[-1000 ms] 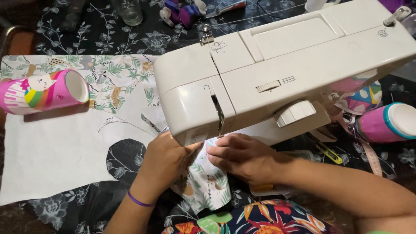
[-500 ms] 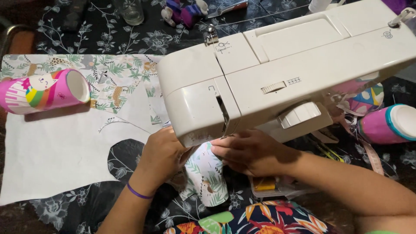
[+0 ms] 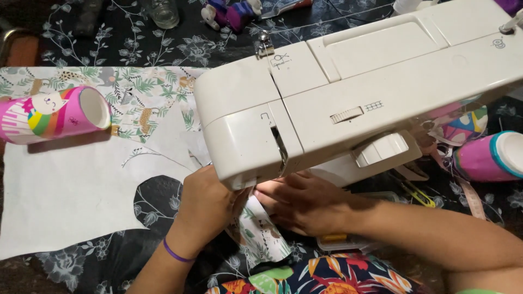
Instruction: Wrapping a cylindrical container with patterned fabric, sewing components, and trimming the edges with scissors.
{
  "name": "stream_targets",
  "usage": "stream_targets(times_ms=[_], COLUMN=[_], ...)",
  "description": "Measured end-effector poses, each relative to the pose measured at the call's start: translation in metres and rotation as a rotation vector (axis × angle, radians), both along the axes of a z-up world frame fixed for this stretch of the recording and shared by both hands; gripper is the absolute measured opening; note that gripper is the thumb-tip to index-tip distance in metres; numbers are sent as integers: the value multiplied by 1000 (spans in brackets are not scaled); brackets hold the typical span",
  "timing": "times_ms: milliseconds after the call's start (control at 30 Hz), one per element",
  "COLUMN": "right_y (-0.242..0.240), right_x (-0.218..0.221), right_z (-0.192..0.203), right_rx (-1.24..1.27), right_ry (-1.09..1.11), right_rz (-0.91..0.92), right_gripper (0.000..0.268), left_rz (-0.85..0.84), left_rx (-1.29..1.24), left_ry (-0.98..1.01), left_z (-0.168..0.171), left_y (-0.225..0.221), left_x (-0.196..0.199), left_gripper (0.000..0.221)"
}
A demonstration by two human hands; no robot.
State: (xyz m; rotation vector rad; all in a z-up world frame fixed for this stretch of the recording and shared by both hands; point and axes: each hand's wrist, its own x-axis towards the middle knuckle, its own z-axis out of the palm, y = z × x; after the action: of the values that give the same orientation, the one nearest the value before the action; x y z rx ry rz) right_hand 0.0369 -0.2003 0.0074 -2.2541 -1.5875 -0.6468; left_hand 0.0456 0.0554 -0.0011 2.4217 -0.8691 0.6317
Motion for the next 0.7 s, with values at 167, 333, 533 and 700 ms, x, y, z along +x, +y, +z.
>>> stream_targets(times_ms=[167, 333, 533, 700], right_y=[-3, 5, 23, 40], right_x=[-7, -7, -26, -44], right_z=[20, 20, 25, 19], right_rx=[-73, -141, -176, -179], right_ry=[230, 71, 104, 59], right_rz=[43, 42, 89, -22], right_gripper=[30, 30, 42, 50], left_rz=[18, -48, -61, -98], left_rx=[11, -17, -7, -32], left_ry=[77, 64, 72, 28], left_z=[-16, -17, -12, 0], left_y=[7, 13, 14, 8], left_x=[2, 4, 0, -5], left_gripper=[40, 66, 58, 45])
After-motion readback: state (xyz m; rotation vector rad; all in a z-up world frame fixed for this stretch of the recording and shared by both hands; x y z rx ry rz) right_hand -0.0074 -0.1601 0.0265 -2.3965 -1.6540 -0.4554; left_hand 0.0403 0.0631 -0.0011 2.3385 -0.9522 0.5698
